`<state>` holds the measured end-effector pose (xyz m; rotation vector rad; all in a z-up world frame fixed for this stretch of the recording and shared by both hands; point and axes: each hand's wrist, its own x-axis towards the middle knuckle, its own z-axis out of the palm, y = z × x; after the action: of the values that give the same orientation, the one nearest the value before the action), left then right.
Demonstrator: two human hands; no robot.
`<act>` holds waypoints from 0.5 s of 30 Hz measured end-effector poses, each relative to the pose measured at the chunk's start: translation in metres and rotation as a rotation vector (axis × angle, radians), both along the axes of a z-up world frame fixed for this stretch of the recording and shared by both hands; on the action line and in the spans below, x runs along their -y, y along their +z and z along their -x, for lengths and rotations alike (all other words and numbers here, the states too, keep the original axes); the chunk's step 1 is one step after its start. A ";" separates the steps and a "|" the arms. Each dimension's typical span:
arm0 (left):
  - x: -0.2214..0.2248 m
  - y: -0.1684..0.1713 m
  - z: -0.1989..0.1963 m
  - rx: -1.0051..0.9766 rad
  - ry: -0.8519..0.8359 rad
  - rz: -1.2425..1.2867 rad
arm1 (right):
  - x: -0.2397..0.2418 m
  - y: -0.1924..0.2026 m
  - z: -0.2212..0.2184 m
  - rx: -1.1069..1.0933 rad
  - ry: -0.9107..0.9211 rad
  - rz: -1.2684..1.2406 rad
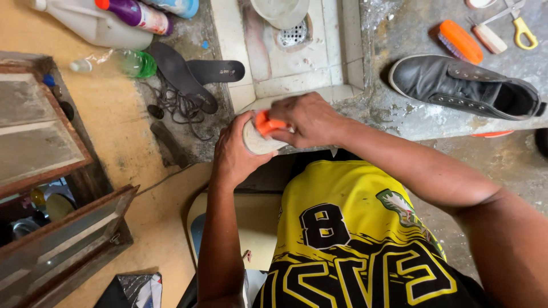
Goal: The person prepares a cleaning solution and applies it to the sole of a white shoe using a small orange brush, then uses a toothpick to clear debris from the sole grooves.
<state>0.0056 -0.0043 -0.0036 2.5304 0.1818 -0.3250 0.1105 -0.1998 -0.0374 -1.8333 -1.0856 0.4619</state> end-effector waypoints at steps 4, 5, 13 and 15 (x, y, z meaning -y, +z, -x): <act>0.000 0.004 -0.005 -0.067 0.035 0.038 | -0.014 -0.009 0.025 0.004 -0.091 -0.045; -0.001 0.006 -0.005 -0.036 0.042 0.110 | -0.011 -0.014 0.030 0.061 -0.080 -0.103; -0.006 0.012 -0.004 -0.013 0.066 0.196 | 0.028 -0.043 0.019 -0.327 -0.197 0.136; -0.004 0.013 0.000 -0.040 0.092 0.193 | 0.016 -0.047 0.032 -0.224 -0.181 -0.108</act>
<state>0.0052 0.0001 0.0090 2.3181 0.2681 -0.3395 0.0782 -0.2154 -0.0839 -1.7200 -0.7709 0.4786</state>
